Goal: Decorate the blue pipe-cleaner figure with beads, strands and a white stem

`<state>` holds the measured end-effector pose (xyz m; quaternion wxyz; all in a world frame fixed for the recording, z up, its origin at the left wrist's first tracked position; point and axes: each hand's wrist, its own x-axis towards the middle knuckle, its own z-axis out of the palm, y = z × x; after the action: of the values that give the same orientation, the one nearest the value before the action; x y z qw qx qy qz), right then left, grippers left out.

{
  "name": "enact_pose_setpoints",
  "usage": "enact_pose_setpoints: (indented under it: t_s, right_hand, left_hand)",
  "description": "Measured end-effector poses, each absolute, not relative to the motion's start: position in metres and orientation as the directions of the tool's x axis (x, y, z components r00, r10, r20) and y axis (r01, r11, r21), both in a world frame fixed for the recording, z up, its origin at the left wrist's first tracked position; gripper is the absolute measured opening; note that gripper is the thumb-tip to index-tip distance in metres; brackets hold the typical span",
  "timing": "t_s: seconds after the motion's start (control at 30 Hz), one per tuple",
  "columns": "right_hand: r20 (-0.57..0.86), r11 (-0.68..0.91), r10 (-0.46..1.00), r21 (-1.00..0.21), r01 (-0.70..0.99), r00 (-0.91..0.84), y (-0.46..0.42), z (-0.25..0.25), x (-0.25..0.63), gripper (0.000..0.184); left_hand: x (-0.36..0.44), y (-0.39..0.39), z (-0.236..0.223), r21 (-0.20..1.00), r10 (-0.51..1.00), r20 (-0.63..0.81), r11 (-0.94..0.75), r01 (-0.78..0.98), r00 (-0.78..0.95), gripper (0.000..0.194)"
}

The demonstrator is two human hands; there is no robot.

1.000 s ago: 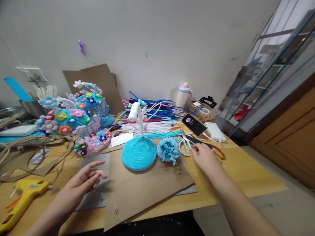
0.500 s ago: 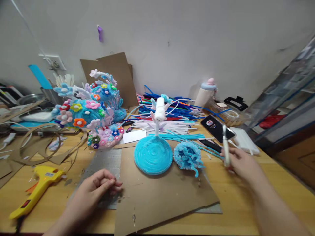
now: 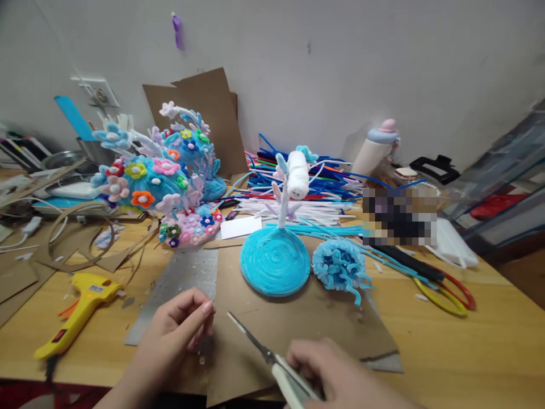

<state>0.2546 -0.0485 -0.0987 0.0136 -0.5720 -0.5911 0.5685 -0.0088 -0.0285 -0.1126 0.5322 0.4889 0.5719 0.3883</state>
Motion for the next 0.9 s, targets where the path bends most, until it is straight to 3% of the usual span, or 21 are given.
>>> enact_pose_setpoints:
  t_s: [0.1,0.2,0.9]
  right_hand:
    - [-0.669,-0.465,0.597,-0.738,0.489,-0.443,-0.036,-0.094,0.230,0.017]
    - [-0.648,-0.527,0.573,-0.761,0.379,-0.503,-0.034,-0.102,0.229,0.019]
    - [-0.645,-0.548,0.550,-0.758,0.353,-0.530,-0.034,-0.112,0.230,0.018]
  left_hand:
    - [-0.008,-0.029,-0.114,0.961,0.961,-0.263,0.254,0.110,0.087,0.033]
    - [-0.010,-0.028,-0.117,0.948,0.940,-0.314,0.303,0.094,0.135,0.035]
    - [-0.009,-0.025,-0.117,0.949,0.928,-0.312,0.293,0.117,0.203,0.031]
